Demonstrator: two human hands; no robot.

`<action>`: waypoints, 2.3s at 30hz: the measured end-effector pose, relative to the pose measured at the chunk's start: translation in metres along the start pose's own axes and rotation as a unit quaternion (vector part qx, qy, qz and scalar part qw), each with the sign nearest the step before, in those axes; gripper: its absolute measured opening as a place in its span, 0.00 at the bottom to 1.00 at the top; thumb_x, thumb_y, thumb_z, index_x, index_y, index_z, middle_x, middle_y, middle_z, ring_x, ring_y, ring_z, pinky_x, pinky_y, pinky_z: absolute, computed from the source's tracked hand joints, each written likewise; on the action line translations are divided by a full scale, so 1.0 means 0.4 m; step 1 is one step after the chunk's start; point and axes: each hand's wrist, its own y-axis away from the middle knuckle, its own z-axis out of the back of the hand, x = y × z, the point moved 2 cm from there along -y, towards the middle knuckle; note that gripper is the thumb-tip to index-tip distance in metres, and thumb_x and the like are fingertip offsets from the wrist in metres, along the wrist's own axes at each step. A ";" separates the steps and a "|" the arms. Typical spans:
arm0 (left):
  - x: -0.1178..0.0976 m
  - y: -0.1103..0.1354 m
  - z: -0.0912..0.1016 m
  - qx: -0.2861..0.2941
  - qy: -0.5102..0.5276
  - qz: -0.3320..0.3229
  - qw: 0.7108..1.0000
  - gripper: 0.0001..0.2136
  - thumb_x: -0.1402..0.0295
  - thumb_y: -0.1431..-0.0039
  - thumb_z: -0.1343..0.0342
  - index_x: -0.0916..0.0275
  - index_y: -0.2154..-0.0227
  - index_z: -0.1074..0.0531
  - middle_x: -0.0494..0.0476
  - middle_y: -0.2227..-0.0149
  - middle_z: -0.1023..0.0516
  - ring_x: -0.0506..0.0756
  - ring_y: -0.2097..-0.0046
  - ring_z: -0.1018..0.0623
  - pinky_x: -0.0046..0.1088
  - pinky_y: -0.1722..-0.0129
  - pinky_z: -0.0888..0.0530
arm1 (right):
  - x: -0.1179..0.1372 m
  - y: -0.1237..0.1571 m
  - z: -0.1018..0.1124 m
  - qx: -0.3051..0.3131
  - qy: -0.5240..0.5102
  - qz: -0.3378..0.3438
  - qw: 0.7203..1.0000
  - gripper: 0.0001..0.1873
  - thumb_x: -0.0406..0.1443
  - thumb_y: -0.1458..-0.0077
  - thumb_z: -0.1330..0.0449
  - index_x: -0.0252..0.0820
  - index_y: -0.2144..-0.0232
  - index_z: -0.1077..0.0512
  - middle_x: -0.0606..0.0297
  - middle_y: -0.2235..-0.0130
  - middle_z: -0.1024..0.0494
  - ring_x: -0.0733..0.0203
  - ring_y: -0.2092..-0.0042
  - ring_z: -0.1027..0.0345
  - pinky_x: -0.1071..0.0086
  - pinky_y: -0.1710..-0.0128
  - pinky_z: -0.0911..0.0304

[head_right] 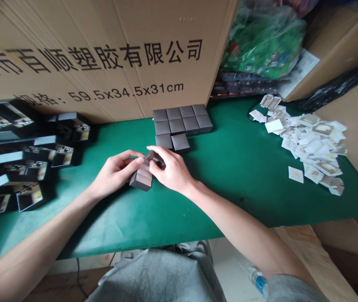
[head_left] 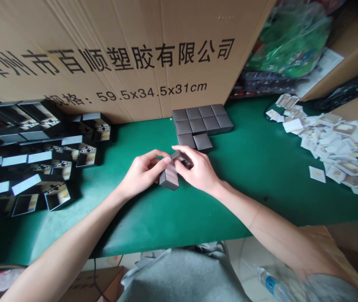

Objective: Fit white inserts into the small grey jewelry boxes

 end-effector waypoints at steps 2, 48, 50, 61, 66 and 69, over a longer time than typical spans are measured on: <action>0.000 -0.001 -0.001 -0.003 0.007 0.003 1.000 0.18 0.52 0.36 0.43 0.63 0.56 0.28 0.54 0.71 0.22 0.49 0.76 0.27 0.21 0.77 0.32 | 0.001 -0.001 0.000 -0.001 -0.001 0.003 1.000 0.17 0.33 0.40 0.42 0.44 0.48 0.28 0.62 0.50 0.19 0.59 0.52 0.23 0.65 0.49 0.26; -0.007 0.001 0.005 0.019 -0.050 -0.008 0.999 0.20 0.52 0.35 0.45 0.65 0.54 0.22 0.55 0.68 0.21 0.50 0.70 0.26 0.22 0.71 0.29 | -0.008 0.008 -0.008 0.014 0.009 0.013 1.000 0.19 0.35 0.40 0.41 0.42 0.46 0.26 0.61 0.49 0.19 0.57 0.50 0.21 0.65 0.47 0.26; -0.002 0.002 0.006 0.021 -0.048 -0.007 0.999 0.21 0.52 0.36 0.44 0.65 0.52 0.22 0.55 0.68 0.21 0.50 0.70 0.26 0.22 0.71 0.28 | -0.008 0.008 -0.008 0.013 0.007 0.017 1.000 0.19 0.35 0.40 0.41 0.42 0.46 0.26 0.60 0.49 0.19 0.57 0.50 0.21 0.65 0.47 0.26; -0.018 0.000 0.000 0.008 -0.042 0.000 0.999 0.22 0.51 0.39 0.41 0.65 0.52 0.21 0.57 0.62 0.17 0.53 0.66 0.21 0.23 0.68 0.25 | -0.010 0.009 -0.010 0.021 0.002 0.016 1.000 0.20 0.34 0.41 0.41 0.43 0.46 0.26 0.62 0.48 0.19 0.58 0.49 0.22 0.65 0.46 0.27; -0.015 -0.001 0.001 0.012 -0.048 -0.003 0.999 0.21 0.51 0.38 0.42 0.65 0.53 0.22 0.57 0.63 0.17 0.53 0.67 0.21 0.23 0.68 0.25 | -0.006 0.007 -0.008 0.023 0.002 0.012 1.000 0.19 0.34 0.40 0.41 0.45 0.47 0.26 0.63 0.48 0.19 0.58 0.50 0.22 0.65 0.47 0.26; -0.013 -0.001 0.002 0.013 -0.050 -0.003 0.999 0.22 0.51 0.38 0.42 0.65 0.53 0.22 0.57 0.63 0.17 0.53 0.67 0.21 0.24 0.68 0.25 | -0.003 0.006 -0.006 0.023 0.009 0.014 1.000 0.19 0.34 0.40 0.41 0.45 0.47 0.26 0.63 0.49 0.19 0.58 0.50 0.22 0.65 0.48 0.26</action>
